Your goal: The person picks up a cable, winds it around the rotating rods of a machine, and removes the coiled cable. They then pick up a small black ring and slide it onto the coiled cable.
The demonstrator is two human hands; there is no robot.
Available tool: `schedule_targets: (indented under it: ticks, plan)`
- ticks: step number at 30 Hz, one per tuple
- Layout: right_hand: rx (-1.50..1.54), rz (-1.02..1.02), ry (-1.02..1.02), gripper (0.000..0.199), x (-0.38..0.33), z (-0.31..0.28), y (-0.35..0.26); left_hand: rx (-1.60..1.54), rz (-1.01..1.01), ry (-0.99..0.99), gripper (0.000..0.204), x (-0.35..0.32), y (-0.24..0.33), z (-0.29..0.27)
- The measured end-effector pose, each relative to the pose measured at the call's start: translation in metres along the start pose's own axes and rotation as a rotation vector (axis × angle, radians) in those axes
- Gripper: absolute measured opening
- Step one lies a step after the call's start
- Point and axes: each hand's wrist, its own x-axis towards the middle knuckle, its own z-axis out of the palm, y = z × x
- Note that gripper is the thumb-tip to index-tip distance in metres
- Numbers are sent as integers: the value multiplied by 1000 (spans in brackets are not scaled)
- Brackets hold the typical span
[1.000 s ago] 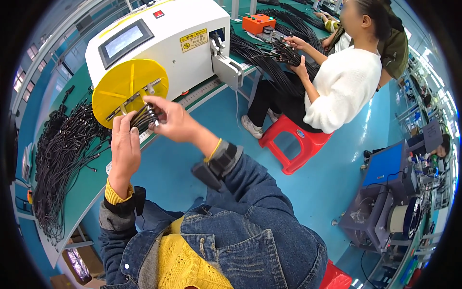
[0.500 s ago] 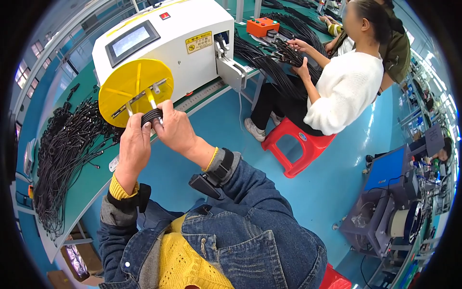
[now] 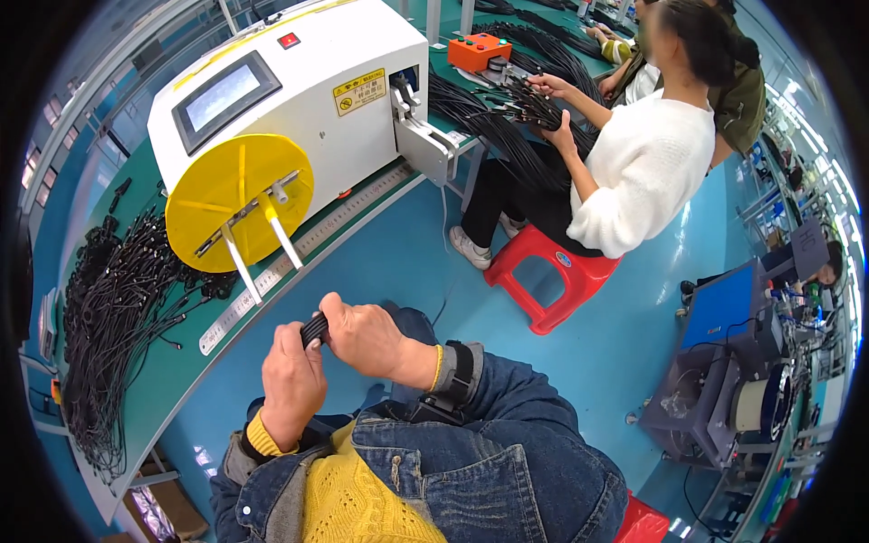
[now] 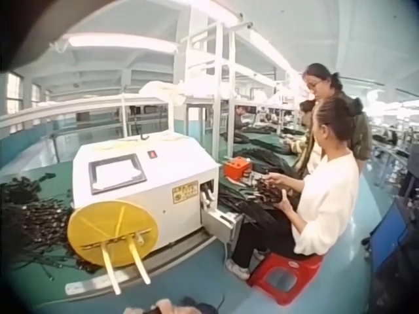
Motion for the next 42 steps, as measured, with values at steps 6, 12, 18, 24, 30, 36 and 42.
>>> schedule_targets:
  ticks: [6,12,18,24,30,36,42]
  plan:
    - [-125,-50,-356,17,-20,30,22,-161,-245,-244,24,-35,-24,18]
    - [-114,-112,-556,25,-33,49,10,-364,-185,-170,39,-50,-76,14]
    - [112,-114,-578,25,-31,46,-3,-926,-407,-368,53,-63,-58,18]
    - [80,-75,-648,26,-41,46,-2,-968,-684,-721,64,-56,-50,11]
    - [26,-133,-601,25,-43,42,0,-528,-533,-693,62,-58,-43,12]
    - [144,-143,-580,26,-51,39,1,-1075,-738,-544,40,-51,-19,4]
    - [63,-131,-680,26,-52,36,4,-914,-849,-806,39,-51,-35,16]
